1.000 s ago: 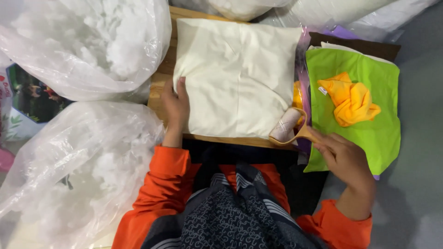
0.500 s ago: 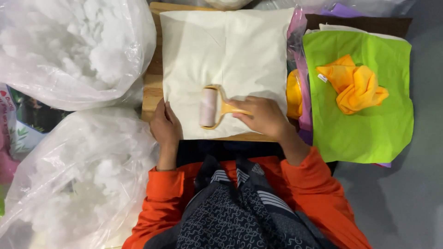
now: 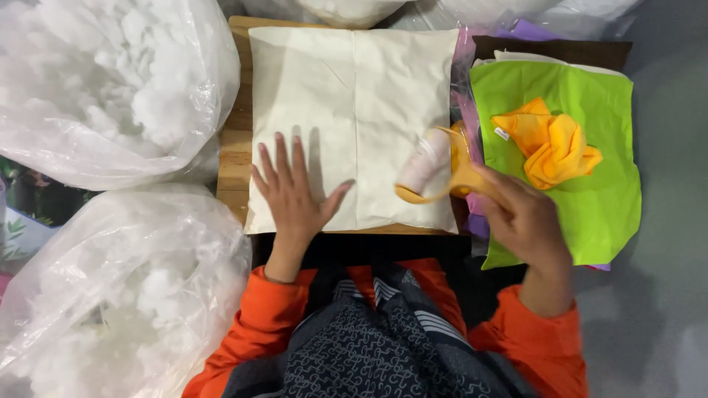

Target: The person is stuffing a white pillowcase with polyester fiberfill and then cleaning the exterior with a lint roller.

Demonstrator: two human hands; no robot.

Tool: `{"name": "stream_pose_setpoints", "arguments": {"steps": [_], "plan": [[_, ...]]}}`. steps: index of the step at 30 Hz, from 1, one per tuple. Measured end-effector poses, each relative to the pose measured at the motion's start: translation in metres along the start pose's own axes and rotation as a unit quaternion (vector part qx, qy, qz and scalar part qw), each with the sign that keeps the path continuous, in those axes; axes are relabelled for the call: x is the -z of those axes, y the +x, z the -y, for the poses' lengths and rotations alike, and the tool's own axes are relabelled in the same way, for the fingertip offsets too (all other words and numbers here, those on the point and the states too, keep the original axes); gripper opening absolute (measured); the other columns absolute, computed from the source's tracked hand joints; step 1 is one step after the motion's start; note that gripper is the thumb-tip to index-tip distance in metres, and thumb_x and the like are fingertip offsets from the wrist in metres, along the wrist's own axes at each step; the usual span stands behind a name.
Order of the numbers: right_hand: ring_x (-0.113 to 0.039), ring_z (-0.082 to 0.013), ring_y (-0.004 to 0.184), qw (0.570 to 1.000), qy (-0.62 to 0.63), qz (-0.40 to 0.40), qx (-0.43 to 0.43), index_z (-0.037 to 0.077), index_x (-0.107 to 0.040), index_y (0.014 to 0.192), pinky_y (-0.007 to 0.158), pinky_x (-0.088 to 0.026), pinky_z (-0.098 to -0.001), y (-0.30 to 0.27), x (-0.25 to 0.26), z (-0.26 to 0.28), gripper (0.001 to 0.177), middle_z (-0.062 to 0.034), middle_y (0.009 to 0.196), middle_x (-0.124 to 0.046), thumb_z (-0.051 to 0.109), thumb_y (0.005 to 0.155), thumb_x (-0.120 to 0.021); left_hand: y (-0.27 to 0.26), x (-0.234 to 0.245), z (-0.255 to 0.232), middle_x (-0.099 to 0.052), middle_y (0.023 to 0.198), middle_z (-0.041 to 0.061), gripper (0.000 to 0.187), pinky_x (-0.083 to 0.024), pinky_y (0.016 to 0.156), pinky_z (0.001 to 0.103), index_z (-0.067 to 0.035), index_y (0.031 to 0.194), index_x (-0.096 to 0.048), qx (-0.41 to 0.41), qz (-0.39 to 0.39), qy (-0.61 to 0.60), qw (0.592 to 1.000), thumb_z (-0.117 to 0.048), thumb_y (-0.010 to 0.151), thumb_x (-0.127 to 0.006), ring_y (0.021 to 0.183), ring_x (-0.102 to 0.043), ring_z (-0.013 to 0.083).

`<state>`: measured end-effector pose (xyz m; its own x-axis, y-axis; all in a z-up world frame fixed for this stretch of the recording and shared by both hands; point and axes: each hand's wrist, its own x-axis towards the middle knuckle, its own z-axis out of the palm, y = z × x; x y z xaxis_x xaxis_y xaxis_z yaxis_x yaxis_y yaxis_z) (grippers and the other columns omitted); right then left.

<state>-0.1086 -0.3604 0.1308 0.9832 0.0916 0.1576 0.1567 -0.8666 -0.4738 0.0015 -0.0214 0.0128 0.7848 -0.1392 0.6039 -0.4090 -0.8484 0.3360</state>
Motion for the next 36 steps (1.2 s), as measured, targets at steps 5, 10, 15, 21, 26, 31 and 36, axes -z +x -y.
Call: {"name": "stream_pose_setpoints", "arguments": {"steps": [5,10,15,21,26,31,36], "plan": [[-0.068,-0.0246,0.082,0.993,-0.062,-0.064,0.081,0.039,-0.059,0.147,0.075,-0.056,-0.0385,0.097,-0.124,0.05,0.044,0.0007,0.089,-0.06,0.035,0.103,-0.054,-0.025,-0.028,-0.002,-0.031,0.165,0.025,0.129,-0.01,0.117,0.07,-0.004,0.161,-0.032,0.014,0.066,0.029,0.997,-0.087,0.069,-0.068,0.153,-0.018,0.049],[-0.067,-0.0339,0.072,0.988,-0.114,-0.081,0.059,0.026,-0.073,0.119,0.062,-0.057,-0.0467,0.138,-0.196,0.047,0.033,-0.0041,0.081,-0.057,0.048,0.101,-0.056,-0.025,-0.028,0.009,-0.039,0.159,0.027,0.139,-0.01,0.115,0.07,0.001,0.157,-0.038,0.04,0.064,0.033,0.997,-0.092,0.06,-0.07,0.15,-0.027,0.0489],[-0.071,-0.0381,0.085,0.997,-0.078,0.023,-0.003,0.038,-0.055,0.149,0.073,-0.058,-0.048,0.077,-0.135,0.037,0.046,-0.0117,0.087,-0.062,0.038,0.104,-0.052,-0.025,-0.028,0.005,-0.035,0.162,0.024,0.137,-0.008,0.116,0.07,-0.002,0.158,-0.037,0.046,0.075,0.023,0.996,-0.089,0.058,-0.074,0.151,-0.024,0.0468],[-0.07,-0.0405,0.095,0.99,-0.073,0.077,-0.09,0.035,-0.064,0.141,0.08,-0.057,-0.0509,-0.029,-0.048,0.019,0.051,-0.0159,0.09,-0.068,0.031,0.09,-0.064,-0.02,-0.023,-0.004,-0.022,0.168,0.025,0.147,0.005,0.111,0.077,-0.002,0.162,-0.029,0.073,0.144,-0.014,0.987,-0.08,0.05,-0.083,0.154,-0.012,0.049],[-0.07,-0.0311,0.101,0.979,-0.09,0.094,-0.157,0.037,-0.057,0.148,0.077,-0.055,-0.0443,-0.04,-0.008,0.025,0.05,-0.0066,0.108,-0.073,0.032,0.098,-0.056,-0.005,-0.03,-0.043,-0.015,0.17,0.018,0.119,0.009,0.117,0.074,-0.01,0.164,-0.022,0.023,0.115,-0.031,0.993,-0.083,0.078,-0.062,0.158,-0.001,0.0445],[-0.069,-0.0407,0.1,0.993,-0.105,-0.031,-0.053,0.028,-0.061,0.148,0.079,-0.056,-0.0512,0.043,-0.085,0.016,0.046,-0.0182,0.097,-0.069,0.026,0.101,-0.058,-0.015,-0.063,-0.054,-0.023,0.167,0.023,0.121,0.001,0.111,0.08,-0.008,0.161,-0.033,-0.017,0.134,0.014,0.991,-0.087,0.073,-0.06,0.155,-0.01,0.0487],[-0.073,-0.0407,0.085,0.982,-0.146,-0.104,-0.06,0.025,-0.055,0.15,0.069,-0.058,-0.0481,0.156,-0.166,0.006,0.042,-0.0169,0.084,-0.063,0.032,0.108,-0.052,-0.021,-0.069,-0.048,-0.025,0.166,0.024,0.118,0.001,0.109,0.082,-0.009,0.161,-0.032,-0.017,0.112,0.05,0.992,-0.09,0.077,-0.051,0.154,-0.011,0.0486]]}}
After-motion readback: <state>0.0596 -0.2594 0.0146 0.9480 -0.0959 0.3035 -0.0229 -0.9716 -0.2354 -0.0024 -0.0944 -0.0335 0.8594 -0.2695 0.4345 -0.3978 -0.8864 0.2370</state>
